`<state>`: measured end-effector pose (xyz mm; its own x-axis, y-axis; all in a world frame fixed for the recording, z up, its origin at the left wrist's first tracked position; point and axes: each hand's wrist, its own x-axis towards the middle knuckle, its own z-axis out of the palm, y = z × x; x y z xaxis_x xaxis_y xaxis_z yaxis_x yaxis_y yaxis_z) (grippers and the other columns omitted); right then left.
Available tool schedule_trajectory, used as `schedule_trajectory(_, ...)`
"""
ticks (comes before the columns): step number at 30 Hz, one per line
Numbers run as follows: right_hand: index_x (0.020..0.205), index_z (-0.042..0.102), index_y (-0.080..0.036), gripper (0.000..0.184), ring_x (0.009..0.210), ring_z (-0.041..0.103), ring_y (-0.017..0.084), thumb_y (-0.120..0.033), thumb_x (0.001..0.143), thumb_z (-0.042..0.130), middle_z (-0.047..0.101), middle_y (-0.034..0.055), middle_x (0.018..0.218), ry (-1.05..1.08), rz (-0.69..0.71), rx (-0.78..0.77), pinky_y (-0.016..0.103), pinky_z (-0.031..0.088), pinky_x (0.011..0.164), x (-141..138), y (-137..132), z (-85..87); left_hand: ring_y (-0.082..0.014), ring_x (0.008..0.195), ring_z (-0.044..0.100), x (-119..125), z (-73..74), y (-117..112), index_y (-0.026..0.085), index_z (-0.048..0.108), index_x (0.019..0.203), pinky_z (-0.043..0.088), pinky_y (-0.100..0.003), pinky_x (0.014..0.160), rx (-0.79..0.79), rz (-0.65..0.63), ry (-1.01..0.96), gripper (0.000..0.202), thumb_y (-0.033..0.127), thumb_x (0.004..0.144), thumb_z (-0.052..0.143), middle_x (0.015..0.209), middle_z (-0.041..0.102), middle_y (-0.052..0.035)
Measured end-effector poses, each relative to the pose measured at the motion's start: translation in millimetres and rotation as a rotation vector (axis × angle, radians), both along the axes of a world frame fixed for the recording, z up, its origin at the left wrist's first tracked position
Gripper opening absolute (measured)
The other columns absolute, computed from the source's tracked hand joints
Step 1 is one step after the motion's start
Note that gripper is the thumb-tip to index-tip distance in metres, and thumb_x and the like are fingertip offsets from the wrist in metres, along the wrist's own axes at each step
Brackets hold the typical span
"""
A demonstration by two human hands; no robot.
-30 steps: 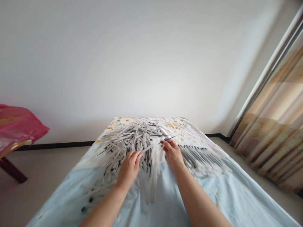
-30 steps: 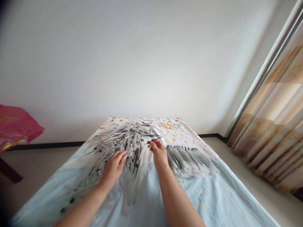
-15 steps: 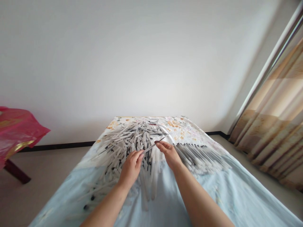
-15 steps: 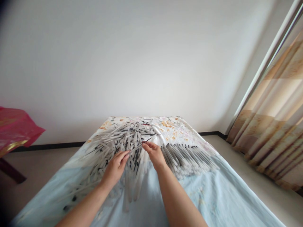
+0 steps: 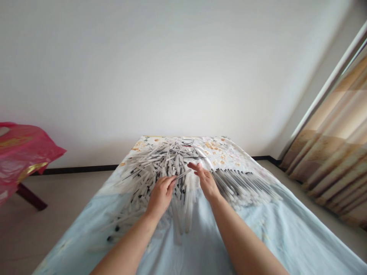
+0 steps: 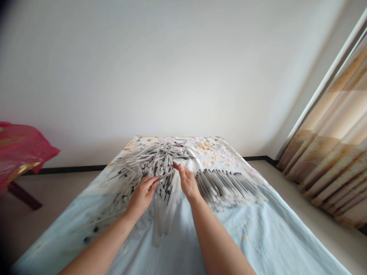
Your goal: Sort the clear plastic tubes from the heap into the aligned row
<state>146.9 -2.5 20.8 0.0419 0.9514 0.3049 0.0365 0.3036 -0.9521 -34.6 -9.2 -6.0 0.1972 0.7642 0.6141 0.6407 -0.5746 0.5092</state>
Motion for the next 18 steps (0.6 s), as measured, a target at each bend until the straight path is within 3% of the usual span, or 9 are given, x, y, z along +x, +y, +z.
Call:
schedule_trajectory(4,0.103,0.061,-0.020,0.043,0.098,0.054,0.022,-0.050,0.079,0.042,0.064,0.0062,0.101,-0.136,-0.101,-0.020,0.035,0.039,0.085,1.6,6.4,-13.1,-0.0178,0.088,0.055,-2.6,0.9,1.4,0.019,0.059,0.101,0.043,-0.033,0.081,0.015,0.072,0.000,0.026,0.027,0.083,0.041,0.092,0.063,-0.0056)
schedule_trajectory(7,0.094,0.065,-0.021,0.031,0.090,0.056,0.022,-0.042,0.075,0.051,0.066,0.0051,0.092,-0.416,-0.071,-0.036,0.034,0.038,0.081,1.9,7.3,-22.6,-0.0179,0.089,0.055,-4.6,1.4,2.6,0.018,0.059,0.101,0.043,-0.033,0.081,0.009,0.112,-0.004,0.027,0.028,0.083,0.041,0.093,0.064,-0.0059)
schedule_trajectory(11,0.085,0.068,-0.025,0.019,0.094,0.050,0.022,-0.033,0.074,0.054,0.065,0.0034,0.087,-0.749,-0.027,0.003,0.036,0.031,0.083,-8.3,-2.0,-28.6,-0.0186,0.089,0.055,-6.4,2.5,3.1,0.018,0.058,0.102,0.042,-0.033,0.081,-0.002,0.132,0.003,0.028,0.028,0.083,0.041,0.094,0.064,-0.0065)
schedule_trajectory(18,0.093,0.065,-0.028,0.023,0.092,0.045,0.022,-0.039,0.075,0.055,0.062,0.0035,0.086,-0.938,-0.026,0.075,0.035,0.027,0.080,-25.6,-13.3,-31.2,-0.0184,0.089,0.055,-7.2,3.6,3.0,0.019,0.059,0.101,0.042,-0.033,0.081,0.009,0.144,0.010,0.026,0.026,0.083,0.041,0.092,0.064,-0.0057)
